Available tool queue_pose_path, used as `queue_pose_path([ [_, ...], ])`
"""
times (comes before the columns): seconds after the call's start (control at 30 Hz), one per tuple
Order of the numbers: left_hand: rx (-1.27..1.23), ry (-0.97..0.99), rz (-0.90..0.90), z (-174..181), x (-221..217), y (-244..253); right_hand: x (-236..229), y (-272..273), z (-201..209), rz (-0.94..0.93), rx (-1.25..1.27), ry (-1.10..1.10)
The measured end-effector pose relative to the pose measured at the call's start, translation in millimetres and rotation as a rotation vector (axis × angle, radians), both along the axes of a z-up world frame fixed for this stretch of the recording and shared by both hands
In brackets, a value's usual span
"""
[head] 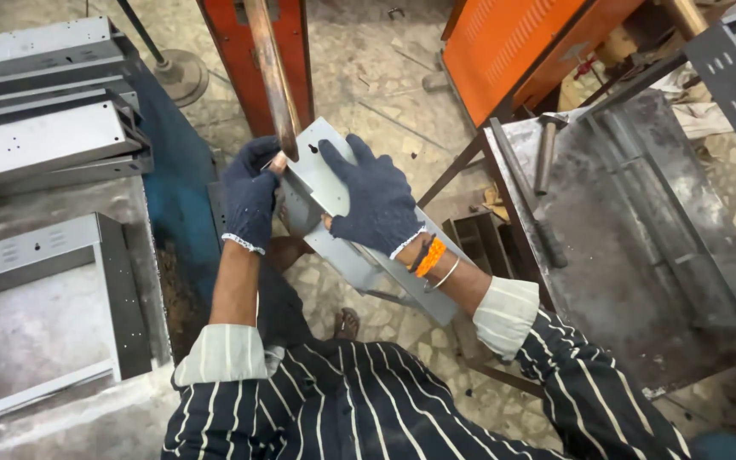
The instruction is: Assembling and spot welding metal frame components in a workshop.
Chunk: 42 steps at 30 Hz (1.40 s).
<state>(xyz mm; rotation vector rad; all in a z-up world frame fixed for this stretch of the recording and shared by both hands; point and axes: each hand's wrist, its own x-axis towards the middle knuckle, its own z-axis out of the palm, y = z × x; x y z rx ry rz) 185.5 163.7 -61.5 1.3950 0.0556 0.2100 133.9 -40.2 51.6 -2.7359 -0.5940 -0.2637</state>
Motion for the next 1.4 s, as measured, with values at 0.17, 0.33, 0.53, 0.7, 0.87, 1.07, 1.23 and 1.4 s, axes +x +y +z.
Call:
queue_pose_path([
  [0.17,-0.090,0.057,-0.018,1,-2,0,-5,1,6,0.001,-0.042,0.012],
  [0.33,-0.129,0.059,-0.053,-9,2,0,-8,3,8,-0.023,-0.055,0.010],
  [0.53,-0.099,-0.017,-0.095,-37,7,6,-9,3,1,-0.027,-0.036,0.021],
  [0.7,-0.023,-0.061,-0.171,-30,-1,7,-10,3,-1,-0.020,0.011,-0.023],
  [0.87,-0.008,-0.123,-0.248,-25,-4,4,-8,2,-5,-0.006,-0.005,-0.010],
  [1.07,-0.182,-0.040,-0.263,-52,3,0,-8,3,0,-0.008,-0.016,0.004],
  [1.23,-0.181,0.055,-0.199,-42,-1,-7,-10,-1,-5,-0.007,0.008,-0.016],
  [1.4,-0.089,-0.082,-0.136,-33,-5,-10,-10,-3,-4,0.002,0.027,-0.048],
])
